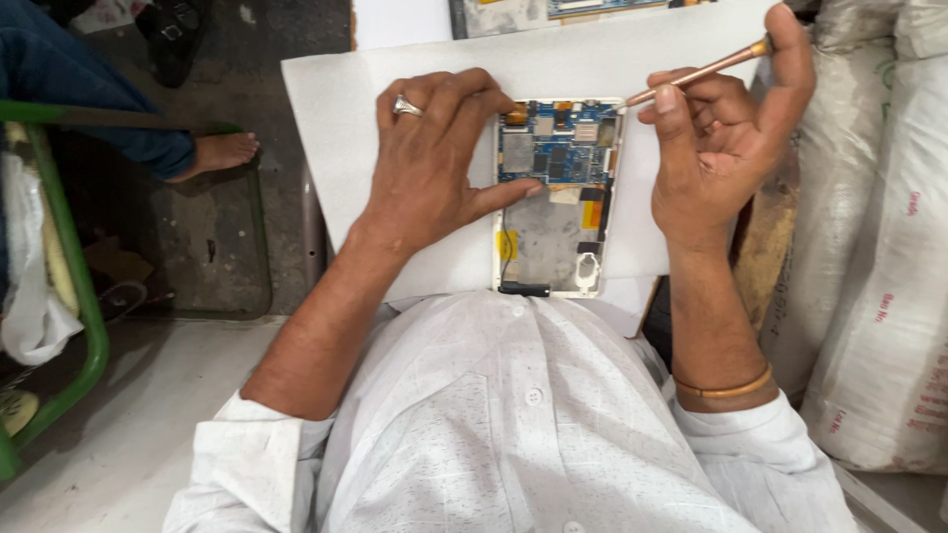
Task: The person uses a screwdriver to work on the internal components of two disassembled tablets placed on a white surface. They manipulate the circuit boards and connectors while comparing the two devices.
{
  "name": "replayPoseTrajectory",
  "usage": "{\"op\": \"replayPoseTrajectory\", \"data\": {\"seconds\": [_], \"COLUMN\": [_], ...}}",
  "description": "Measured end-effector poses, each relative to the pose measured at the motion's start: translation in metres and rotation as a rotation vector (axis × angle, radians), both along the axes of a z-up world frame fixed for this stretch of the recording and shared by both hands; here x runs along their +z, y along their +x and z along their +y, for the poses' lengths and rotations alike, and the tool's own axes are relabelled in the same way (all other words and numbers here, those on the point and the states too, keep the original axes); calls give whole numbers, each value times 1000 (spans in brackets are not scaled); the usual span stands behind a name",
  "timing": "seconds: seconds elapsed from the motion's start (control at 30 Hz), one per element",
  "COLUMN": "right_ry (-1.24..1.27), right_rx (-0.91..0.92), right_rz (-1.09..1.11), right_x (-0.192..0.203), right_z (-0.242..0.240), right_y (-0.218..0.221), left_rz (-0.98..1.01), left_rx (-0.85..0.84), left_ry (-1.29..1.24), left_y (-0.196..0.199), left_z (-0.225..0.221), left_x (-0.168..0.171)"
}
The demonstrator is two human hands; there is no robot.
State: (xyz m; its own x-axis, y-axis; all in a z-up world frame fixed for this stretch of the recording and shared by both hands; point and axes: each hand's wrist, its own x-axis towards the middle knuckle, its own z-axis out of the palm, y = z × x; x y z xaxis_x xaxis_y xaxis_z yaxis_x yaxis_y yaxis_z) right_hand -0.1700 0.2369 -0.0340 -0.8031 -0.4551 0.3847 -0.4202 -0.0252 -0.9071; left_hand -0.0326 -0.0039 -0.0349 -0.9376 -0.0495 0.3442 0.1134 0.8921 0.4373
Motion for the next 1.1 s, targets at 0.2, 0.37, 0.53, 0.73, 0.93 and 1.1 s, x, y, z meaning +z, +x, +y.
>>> {"op": "replayPoseTrajectory", "data": {"seconds": [0.2,0.37,0.53,0.73,0.93,1.1], "right_ry": [1,1,-14,-16,-2,2], "right_rx": [-31,-7,4,17,23,22], "right_rz": [-47,54,67,64,109,103], "right_x": [3,8,17,36,19,4], "right_z": [-3,-5,-9,-19,-9,0], "right_y": [0,-4,-5,-3,-7,-8], "left_rz": [-127,-126,-79,-79,-111,-125], "left_rx": [-18,-21,-46,-38,-20,-1], "left_ry": [85,-21,-136,-127,1,57], "left_y": [-4,-6,1,3,-5,-8], "left_z": [-2,-3,-2,-2,-1,0], "left_x": [13,11,5,4,7,8]}}
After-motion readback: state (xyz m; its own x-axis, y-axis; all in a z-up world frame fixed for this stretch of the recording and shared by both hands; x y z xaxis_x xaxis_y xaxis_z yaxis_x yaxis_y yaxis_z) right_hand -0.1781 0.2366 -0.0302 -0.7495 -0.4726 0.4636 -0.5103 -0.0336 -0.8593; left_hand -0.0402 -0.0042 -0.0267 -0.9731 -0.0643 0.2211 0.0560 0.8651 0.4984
